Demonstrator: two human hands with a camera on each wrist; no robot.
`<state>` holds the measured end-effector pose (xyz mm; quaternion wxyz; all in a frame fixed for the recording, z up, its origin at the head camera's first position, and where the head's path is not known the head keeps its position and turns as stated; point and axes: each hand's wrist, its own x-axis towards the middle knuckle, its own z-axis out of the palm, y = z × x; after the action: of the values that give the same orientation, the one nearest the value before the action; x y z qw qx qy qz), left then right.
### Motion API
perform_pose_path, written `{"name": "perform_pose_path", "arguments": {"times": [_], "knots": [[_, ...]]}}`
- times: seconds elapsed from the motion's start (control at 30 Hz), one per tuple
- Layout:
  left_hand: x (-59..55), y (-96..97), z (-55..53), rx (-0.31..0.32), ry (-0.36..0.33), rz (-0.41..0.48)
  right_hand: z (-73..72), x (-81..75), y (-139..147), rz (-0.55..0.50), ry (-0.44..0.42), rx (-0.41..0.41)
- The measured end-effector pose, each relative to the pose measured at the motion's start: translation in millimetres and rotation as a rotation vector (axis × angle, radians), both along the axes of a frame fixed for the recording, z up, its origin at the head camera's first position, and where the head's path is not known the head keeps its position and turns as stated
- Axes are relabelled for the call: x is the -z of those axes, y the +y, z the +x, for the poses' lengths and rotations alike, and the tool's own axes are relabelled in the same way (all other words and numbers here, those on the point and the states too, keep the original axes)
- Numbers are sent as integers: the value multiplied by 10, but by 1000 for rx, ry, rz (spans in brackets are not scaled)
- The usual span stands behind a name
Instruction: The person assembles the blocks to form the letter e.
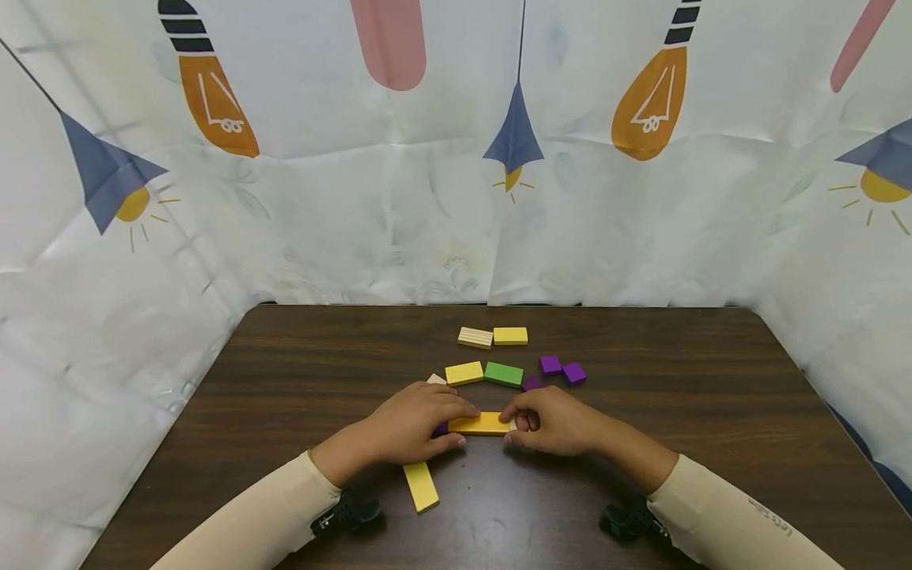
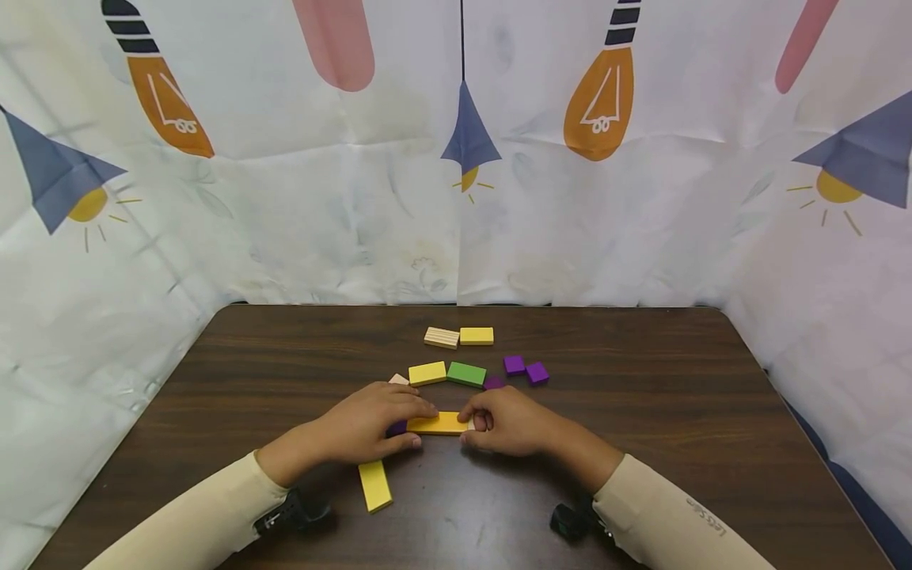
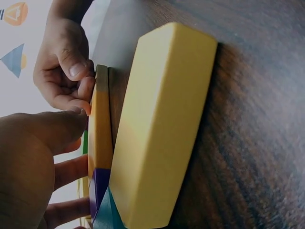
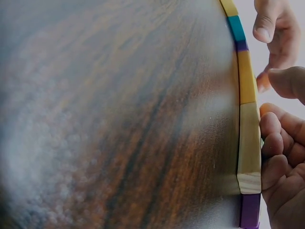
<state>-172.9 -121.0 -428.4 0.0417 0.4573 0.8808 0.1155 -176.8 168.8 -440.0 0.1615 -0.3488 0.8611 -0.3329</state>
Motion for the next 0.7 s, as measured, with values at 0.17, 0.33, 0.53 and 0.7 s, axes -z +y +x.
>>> {"name": "perform_pose_path", "arguments": {"times": [0.17,0.33,0.53,0.7], "knots": [[19,-15,6,30,31,-22,-1,8,0,-1,4,-4],[3,-31,13,30,22,-48,2,1,-8,-1,7,-3],[-21,-25,2,25,-10,-64,10,-37,-17,10,8,-12],[-36,-14,-14,27,-23,-80,30,-92,11,10,14,-43]]}}
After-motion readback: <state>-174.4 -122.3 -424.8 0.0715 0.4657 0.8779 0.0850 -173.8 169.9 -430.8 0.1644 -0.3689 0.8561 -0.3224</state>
